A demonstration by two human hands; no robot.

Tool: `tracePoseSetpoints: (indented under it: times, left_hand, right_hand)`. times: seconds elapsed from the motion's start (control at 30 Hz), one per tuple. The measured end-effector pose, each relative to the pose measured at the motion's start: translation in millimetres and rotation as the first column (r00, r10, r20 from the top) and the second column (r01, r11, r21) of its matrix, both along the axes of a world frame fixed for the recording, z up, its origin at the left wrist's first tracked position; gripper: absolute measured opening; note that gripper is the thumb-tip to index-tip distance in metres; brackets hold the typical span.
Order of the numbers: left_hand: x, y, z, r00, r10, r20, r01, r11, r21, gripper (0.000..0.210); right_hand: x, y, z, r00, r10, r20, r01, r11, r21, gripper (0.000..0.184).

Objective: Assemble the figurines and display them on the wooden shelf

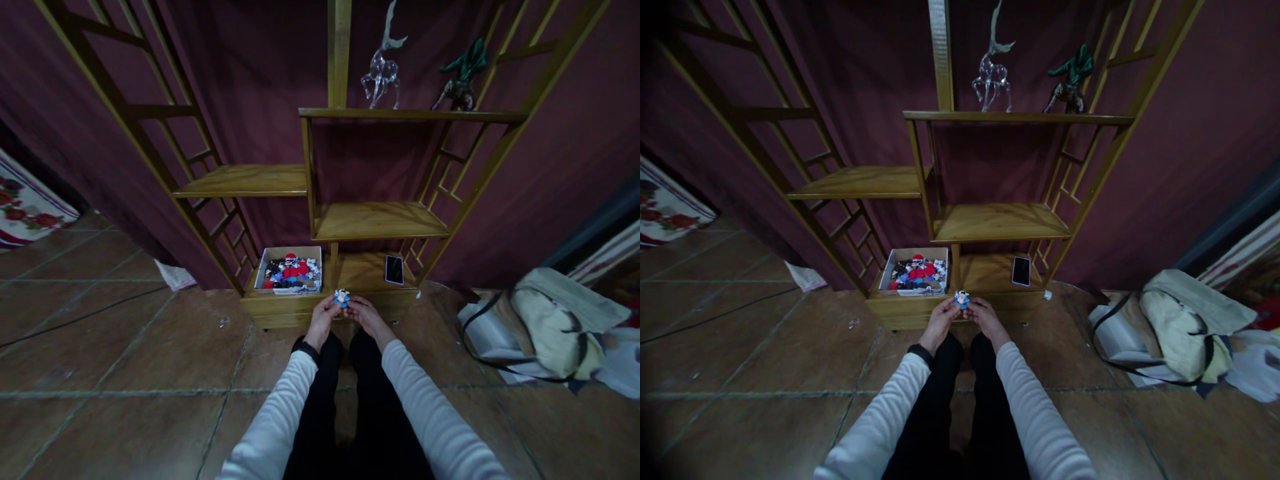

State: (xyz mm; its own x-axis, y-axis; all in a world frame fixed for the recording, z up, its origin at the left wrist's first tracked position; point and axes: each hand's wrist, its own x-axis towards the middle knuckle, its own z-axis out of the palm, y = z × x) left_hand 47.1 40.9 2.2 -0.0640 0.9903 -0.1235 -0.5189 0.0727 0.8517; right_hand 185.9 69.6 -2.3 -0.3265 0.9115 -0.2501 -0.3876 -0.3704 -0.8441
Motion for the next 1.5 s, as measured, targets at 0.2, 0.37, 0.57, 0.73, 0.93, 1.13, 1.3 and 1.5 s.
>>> tracePoseSetpoints:
  times: [0.2, 0.37, 0.57, 0.73, 0.93, 1.13, 1.3, 1.5]
  left_hand:
    - [-4.1, -1.6, -2.1, 1.000, 0.015, 0.002, -0.015, 1.000, 0.022, 0.046]
    - [-3.8, -1.4, -6.9, 0.994, 0.107, -0.029, -0.106, 0.993, 0.041, 0.047]
    - [-2.0, -2.8, -8.1, 0.988, 0.151, -0.036, -0.150, 0.988, 0.030, 0.041]
    - [-10.6, -10.1, -1.9, 0.983, 0.184, -0.022, -0.182, 0.981, 0.068, 0.040]
    - [-23.6, -16.8, 3.9, 0.972, 0.233, 0.005, -0.233, 0.969, 0.081, 0.038]
    - [-30.7, -17.6, 2.8, 0.957, 0.290, 0.014, -0.290, 0.955, 0.066, 0.038]
    - [-40.0, -21.0, 6.8, 0.951, 0.308, -0.035, -0.305, 0.950, 0.073, 0.041]
    - [-49.8, -24.3, 7.1, 0.953, 0.303, -0.026, -0.300, 0.950, 0.084, 0.040]
  right_hand:
    - [-5.9, -1.7, -0.9, 0.999, -0.041, -0.024, 0.041, 0.999, 0.007, 0.031]
    - [-10.9, -1.7, -3.1, 0.998, -0.061, -0.015, 0.061, 0.998, 0.005, 0.029]
    - [-17.0, -1.8, -2.8, 0.995, -0.092, -0.025, 0.092, 0.996, -0.014, 0.026]
    - [-28.8, -8.0, -0.7, 0.995, -0.059, -0.080, 0.059, 0.998, -0.004, 0.027]
    - [-50.8, -15.6, -0.1, 0.984, -0.052, -0.168, 0.046, 0.998, -0.041, 0.027]
    - [-61.6, -17.4, 0.0, 0.984, -0.032, -0.175, 0.024, 0.999, -0.047, 0.026]
    - [-69.3, -23.5, 6.9, 0.979, -0.029, -0.202, 0.019, 0.999, -0.049, 0.026]
    - [-77.9, -27.8, 8.1, 0.980, -0.025, -0.200, 0.015, 0.998, -0.053, 0.027]
